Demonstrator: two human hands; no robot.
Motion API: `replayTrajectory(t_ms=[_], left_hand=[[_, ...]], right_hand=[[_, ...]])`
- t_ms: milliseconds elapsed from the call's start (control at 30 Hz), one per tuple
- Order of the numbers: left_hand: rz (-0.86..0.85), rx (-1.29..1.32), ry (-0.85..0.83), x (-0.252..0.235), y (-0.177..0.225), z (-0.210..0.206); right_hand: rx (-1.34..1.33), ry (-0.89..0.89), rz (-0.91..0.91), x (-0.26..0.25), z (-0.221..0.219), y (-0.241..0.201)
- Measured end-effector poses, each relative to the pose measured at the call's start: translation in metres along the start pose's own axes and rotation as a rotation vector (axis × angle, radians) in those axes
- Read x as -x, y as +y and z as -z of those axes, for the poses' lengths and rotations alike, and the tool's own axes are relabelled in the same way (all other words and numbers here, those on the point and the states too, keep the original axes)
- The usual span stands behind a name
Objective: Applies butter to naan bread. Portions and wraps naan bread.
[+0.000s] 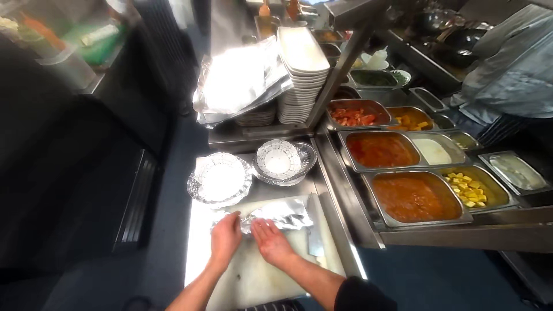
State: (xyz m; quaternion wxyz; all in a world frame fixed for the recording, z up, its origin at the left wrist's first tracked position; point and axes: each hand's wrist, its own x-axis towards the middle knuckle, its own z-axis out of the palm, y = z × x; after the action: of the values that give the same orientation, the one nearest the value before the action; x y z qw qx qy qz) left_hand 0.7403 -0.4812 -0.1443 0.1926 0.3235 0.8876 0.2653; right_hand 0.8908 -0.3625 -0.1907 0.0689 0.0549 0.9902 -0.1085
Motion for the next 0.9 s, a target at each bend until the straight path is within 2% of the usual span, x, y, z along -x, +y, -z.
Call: replayTrajectory(t_ms=[67, 100, 133, 200, 267, 333, 400, 467, 533, 600, 700, 767, 833, 900], left_hand=[[0.063, 0.12, 0.073, 0.024, 0.004, 0.008], [0.04, 0.13, 0.106, 0.035, 0.005, 0.006], [-0.051, 0.102, 0.175, 0.046, 0.002, -0.001], [-0.34, -0.039, 0.313, 0.052, -0.008, -0.015], [-0.542, -0.243, 0.306, 0.041, -0.011, -0.01], [-0.624, -0.379, 0.314, 0.027, -0.008, 0.002], [-0.686, -0.376, 0.233, 0.021, -0.001, 0.017], [-0.717, -0.225, 0.151, 0.019, 0.011, 0.033], [-0.717, 0.008, 0.207, 0.02, 0.023, 0.045], [-0.616, 0.24, 0.234, 0.023, 0.039, 0.053], [-0.388, 0.794, 0.056, 0.028, 0.067, 0.055], [-0.285, 1.093, 0.015, 0.03, 0.08, 0.056], [-0.201, 1.243, 0.087, 0.03, 0.088, 0.062], [-0.133, 1.348, 0.206, 0.026, 0.087, 0.073]], right_hand=[[-0.111, -0.127, -0.052, -0.022, 0.013, 0.008], [-0.148, -0.167, -0.074, -0.033, 0.022, 0.012], [-0.182, -0.198, -0.093, -0.042, 0.031, 0.015], [-0.28, -0.287, -0.147, -0.055, 0.054, 0.021], [-0.425, -0.362, -0.125, -0.056, 0.077, 0.03], [-0.63, -0.47, -0.015, -0.044, 0.098, 0.04], [-0.774, -0.567, 0.018, -0.028, 0.115, 0.045], [-0.88, -0.572, 0.004, -0.014, 0.127, 0.046], [-0.976, -0.511, 0.008, -0.002, 0.137, 0.043], [-1.037, -0.431, 0.01, 0.006, 0.145, 0.039], [-1.164, -0.341, -0.013, 0.011, 0.152, 0.025], [-1.203, -0.296, -0.035, 0.009, 0.161, 0.017], [-1.071, -0.199, -0.07, 0.009, 0.172, 0.011], [-0.794, -0.067, -0.125, 0.018, 0.187, 0.002]])
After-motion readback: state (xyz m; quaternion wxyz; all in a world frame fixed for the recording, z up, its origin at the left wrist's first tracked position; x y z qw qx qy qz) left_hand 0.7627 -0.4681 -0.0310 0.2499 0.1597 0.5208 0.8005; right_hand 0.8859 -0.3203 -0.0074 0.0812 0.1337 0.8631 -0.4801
